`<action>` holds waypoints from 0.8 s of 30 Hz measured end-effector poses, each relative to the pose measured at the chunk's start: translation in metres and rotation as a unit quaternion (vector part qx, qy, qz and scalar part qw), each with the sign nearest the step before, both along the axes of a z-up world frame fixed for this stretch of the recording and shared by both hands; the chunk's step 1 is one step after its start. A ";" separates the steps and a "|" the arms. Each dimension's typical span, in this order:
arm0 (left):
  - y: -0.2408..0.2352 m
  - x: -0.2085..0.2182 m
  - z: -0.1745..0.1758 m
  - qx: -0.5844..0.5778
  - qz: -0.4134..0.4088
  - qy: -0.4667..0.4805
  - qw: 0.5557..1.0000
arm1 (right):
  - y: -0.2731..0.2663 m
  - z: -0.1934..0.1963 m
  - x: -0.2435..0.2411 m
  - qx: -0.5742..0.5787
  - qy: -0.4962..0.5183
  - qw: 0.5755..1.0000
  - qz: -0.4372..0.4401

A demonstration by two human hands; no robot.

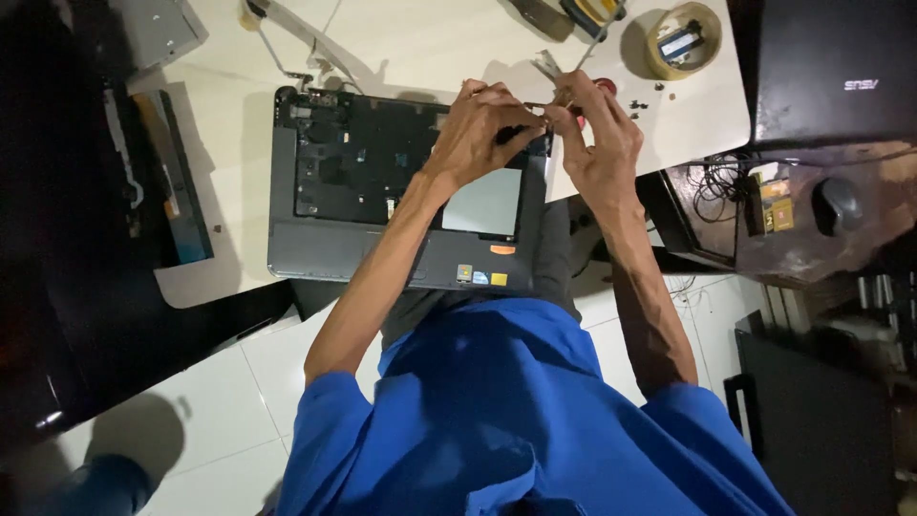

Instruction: The person works on the underside of a disassembled laptop, using a screwdriver to remove and install screws. They handle small components and wires, adjusting parts within the chassis while seated at a workbench.

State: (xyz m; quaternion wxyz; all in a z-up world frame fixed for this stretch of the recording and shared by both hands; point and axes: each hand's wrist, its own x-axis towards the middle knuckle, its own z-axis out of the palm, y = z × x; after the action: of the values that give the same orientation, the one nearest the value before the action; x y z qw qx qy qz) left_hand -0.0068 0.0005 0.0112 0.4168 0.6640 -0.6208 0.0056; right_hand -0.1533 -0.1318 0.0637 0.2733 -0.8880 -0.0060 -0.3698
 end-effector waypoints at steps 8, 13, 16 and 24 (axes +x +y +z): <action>0.003 -0.003 0.000 -0.005 -0.001 0.026 1.000 | 0.020 0.015 0.006 0.000 -0.015 1.000 -0.025; 0.002 -0.002 -0.007 -0.019 -0.006 0.039 0.999 | 0.015 0.005 0.009 -0.002 -0.055 0.997 -0.057; 0.001 -0.002 -0.007 0.010 0.001 0.029 1.000 | 0.007 0.008 0.004 0.026 -0.037 0.999 -0.027; 0.001 -0.003 -0.005 0.006 0.005 0.036 0.999 | 0.004 0.009 -0.003 0.069 0.054 0.994 0.059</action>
State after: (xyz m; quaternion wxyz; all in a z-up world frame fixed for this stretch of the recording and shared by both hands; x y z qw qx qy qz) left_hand -0.0098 0.0017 0.0063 0.4350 0.6695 -0.6017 -0.0203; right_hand -0.1558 -0.1275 0.0731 0.3552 -0.8838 -0.0178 -0.3040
